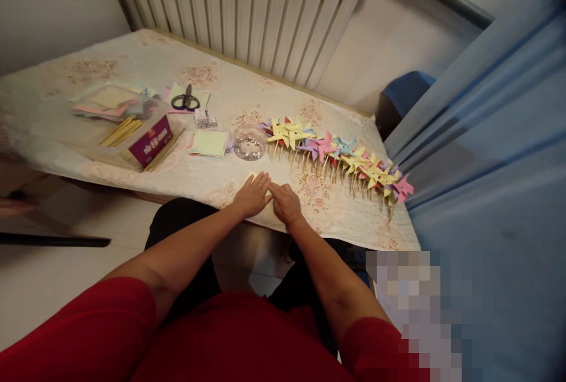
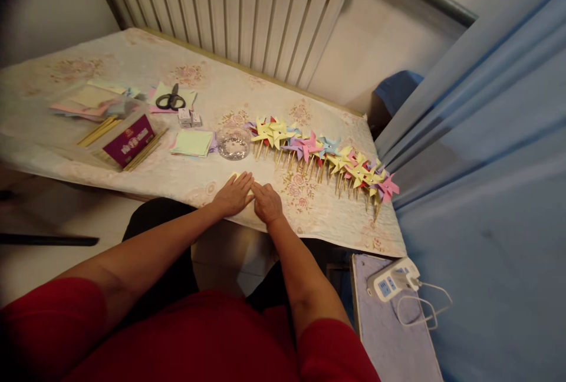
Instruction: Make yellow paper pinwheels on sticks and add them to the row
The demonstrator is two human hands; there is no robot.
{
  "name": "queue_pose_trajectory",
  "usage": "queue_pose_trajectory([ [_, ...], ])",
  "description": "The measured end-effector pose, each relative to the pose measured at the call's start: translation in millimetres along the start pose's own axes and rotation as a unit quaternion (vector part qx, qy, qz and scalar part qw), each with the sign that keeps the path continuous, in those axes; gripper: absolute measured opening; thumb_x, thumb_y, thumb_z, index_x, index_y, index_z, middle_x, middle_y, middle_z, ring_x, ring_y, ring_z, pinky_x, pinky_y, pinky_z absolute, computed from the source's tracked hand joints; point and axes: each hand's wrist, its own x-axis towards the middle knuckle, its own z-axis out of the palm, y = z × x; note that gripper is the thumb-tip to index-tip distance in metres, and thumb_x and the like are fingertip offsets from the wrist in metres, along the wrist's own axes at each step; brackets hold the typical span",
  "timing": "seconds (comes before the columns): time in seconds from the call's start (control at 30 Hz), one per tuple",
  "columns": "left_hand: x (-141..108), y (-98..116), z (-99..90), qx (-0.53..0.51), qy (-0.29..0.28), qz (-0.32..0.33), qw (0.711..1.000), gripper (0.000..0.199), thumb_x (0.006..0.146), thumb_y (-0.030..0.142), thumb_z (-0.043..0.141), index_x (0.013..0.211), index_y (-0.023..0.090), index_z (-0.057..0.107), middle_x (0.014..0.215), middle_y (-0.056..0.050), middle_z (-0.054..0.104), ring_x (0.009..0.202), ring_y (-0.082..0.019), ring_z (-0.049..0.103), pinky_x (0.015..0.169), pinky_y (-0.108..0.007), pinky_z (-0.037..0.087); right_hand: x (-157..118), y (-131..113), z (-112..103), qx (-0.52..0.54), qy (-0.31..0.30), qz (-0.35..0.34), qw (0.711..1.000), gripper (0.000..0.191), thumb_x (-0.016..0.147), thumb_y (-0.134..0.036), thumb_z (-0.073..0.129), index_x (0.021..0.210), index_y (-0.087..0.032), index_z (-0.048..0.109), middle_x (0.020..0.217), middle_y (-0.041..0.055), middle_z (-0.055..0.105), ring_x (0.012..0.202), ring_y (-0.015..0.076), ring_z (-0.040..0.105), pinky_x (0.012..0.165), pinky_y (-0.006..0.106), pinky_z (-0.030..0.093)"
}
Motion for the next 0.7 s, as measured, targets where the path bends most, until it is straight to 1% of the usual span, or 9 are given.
queue_pose_trajectory([
  [0.23,-10.2,-8.8,1.0,0.012,-0.007,0.012,1.0,0.064,0.1,0.044,0.035,0.152,0.008,0.04,0.162,-0.017,0.032,0.153,-0.029,0.025,0.124,-0.05,0.019,2.0,2.6,8.1,-0.021,-0.002,0.002,1.0,0.04,0.099,-0.016,0.042,0.134,-0.018,0.061,0.145,0.0068,0.058,0.103,0.0248,0.049,0.098,0.036,0.044],
  [0.4,-17.8,-15.6,-2.3,0.015,-0.002,-0.004,1.0,0.065,0.1,0.045,0.035,0.152,0.007,0.04,0.162,-0.019,0.033,0.152,-0.03,0.026,0.124,-0.05,0.019,2.0,3.0,10.1,-0.035,-0.006,0.012,0.999,0.041,0.099,-0.015,0.041,0.134,-0.019,0.062,0.146,0.005,0.057,0.103,0.025,0.049,0.097,0.036,0.044],
  [0.57,-23.2,-23.5,-8.1,0.015,-0.016,-0.02,1.0,0.063,0.101,0.044,0.033,0.153,0.009,0.04,0.162,-0.018,0.033,0.153,-0.029,0.025,0.124,-0.051,0.017,2.0,3.2,10.9,-0.034,-0.001,0.014,0.999,0.041,0.098,-0.014,0.042,0.134,-0.019,0.062,0.146,0.0033,0.058,0.102,0.0255,0.048,0.097,0.036,0.045],
  [0.7,-26.0,-28.6,-11.0,0.015,-0.017,-0.034,0.999,0.062,0.101,0.042,0.032,0.152,0.008,0.04,0.163,-0.018,0.032,0.153,-0.029,0.024,0.124,-0.052,0.018,1.9,3.2,11.5,-0.025,0.005,0.034,0.999,0.04,0.097,-0.014,0.044,0.132,-0.021,0.063,0.145,0.0022,0.058,0.104,0.0254,0.049,0.097,0.035,0.046],
])
